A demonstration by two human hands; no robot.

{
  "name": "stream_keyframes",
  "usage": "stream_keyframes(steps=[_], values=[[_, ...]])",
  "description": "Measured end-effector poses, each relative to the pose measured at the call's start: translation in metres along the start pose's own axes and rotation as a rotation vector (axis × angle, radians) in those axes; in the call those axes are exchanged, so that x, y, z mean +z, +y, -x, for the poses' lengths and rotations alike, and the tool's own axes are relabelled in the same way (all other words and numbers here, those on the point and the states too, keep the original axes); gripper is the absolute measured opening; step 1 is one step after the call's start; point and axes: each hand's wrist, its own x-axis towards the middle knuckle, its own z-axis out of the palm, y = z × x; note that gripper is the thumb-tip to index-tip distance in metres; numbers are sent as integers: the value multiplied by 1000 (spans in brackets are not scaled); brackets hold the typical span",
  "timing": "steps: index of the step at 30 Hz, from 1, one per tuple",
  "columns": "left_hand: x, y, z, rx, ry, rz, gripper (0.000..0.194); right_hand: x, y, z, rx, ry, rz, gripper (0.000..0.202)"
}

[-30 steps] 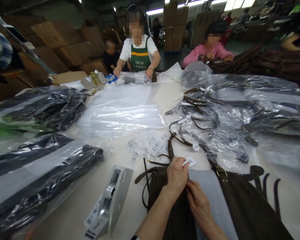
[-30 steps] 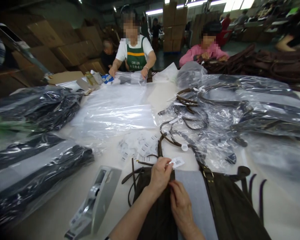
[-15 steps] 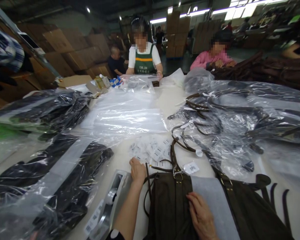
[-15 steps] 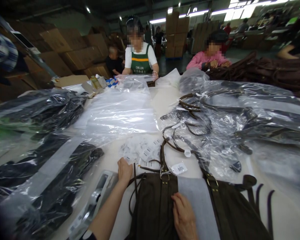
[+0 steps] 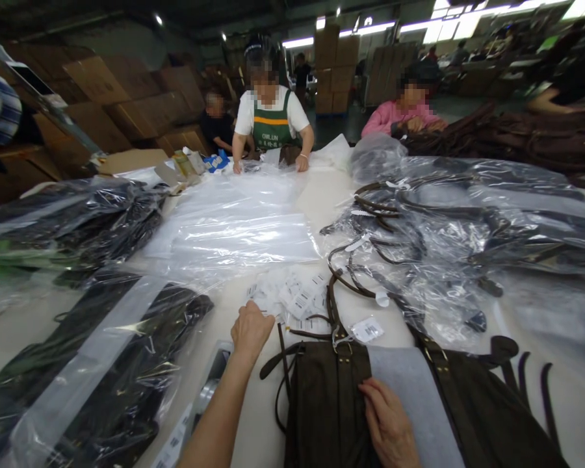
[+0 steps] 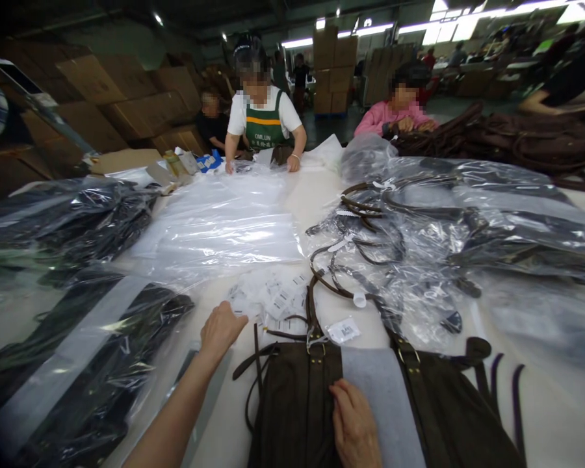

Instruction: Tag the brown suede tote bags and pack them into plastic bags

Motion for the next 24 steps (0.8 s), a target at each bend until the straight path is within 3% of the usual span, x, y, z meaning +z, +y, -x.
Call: stream_keyframes(steps=[4,9,12,15,19,24], values=[[-6,-15,21,36,-119,141,44,-10,-26,-22,63,-18,-174,23],[12,-32,70,81,-287,456,36,-16,-75,-76,350,-290,-625,23],[20,-36,94,120,-122,384,35,-12,-92,-97,575,-413,-814,28],[24,-39,106,142,1,287,41,-4,-100,-103,723,-435,-976,32],[28,-36,114,147,-54,272,39,11,-112,-109,942,-494,-1169,33],[40,-29,125,119,-121,249,42,33,-126,-134,1232,-488,-1419,32]])
